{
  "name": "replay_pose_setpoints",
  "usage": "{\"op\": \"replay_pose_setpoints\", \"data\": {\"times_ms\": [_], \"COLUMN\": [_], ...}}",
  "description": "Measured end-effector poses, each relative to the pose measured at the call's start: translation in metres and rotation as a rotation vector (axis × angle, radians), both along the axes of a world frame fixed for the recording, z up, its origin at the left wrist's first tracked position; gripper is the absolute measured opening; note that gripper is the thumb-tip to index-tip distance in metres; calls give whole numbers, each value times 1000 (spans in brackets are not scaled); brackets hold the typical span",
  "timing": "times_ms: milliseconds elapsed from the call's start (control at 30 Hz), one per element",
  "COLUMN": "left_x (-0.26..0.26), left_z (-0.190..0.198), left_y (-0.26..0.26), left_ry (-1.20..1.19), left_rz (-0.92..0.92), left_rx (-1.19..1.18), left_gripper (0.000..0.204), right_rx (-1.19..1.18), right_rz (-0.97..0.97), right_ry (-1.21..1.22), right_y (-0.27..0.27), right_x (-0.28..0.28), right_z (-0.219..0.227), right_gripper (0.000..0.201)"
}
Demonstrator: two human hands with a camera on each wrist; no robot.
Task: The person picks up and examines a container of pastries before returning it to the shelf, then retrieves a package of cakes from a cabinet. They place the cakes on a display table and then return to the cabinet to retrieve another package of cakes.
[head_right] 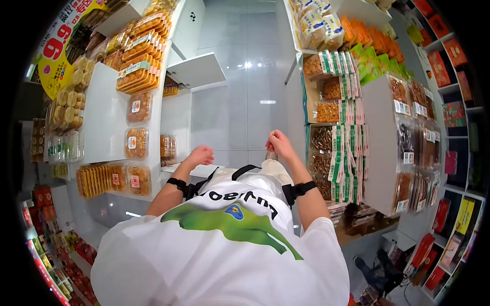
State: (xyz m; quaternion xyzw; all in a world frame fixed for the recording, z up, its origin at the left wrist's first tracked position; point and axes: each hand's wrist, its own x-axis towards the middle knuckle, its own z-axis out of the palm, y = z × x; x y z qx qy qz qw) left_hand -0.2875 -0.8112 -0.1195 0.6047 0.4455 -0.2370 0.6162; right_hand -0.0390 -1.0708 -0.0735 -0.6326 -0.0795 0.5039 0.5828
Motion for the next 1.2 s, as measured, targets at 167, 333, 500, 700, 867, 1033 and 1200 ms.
{"op": "replay_pose_setpoints", "data": {"times_ms": [167,333,500,700,867,1033,1200], "left_x": [28,48,88,117,121,117,112], "left_z": [42,23,-2,-114,-235,-382,-525], "left_y": [18,57,122,240,317,389,445], "left_ry": [-34,-97,-96,-54,74,112,138], "left_rz": [171,397,432,518,206,338,818], "left_rx": [-21,-14,-87,-172,297,341,171], "left_gripper": [31,28,30,27,28,29,37], "right_rx": [-17,-66,-208,-335,-348,-326,-248], "right_rz": [270,489,766,894,982,1268,1461], "right_ry": [-62,-41,-215,-421,-511,-699,-708], "right_y": [98,187,273,389,495,594,659], "right_x": [79,113,134,162,178,170,160], "right_z": [16,-4,-34,-90,-199,-337,-481], "right_gripper": [16,21,24,21,20,22,24]}}
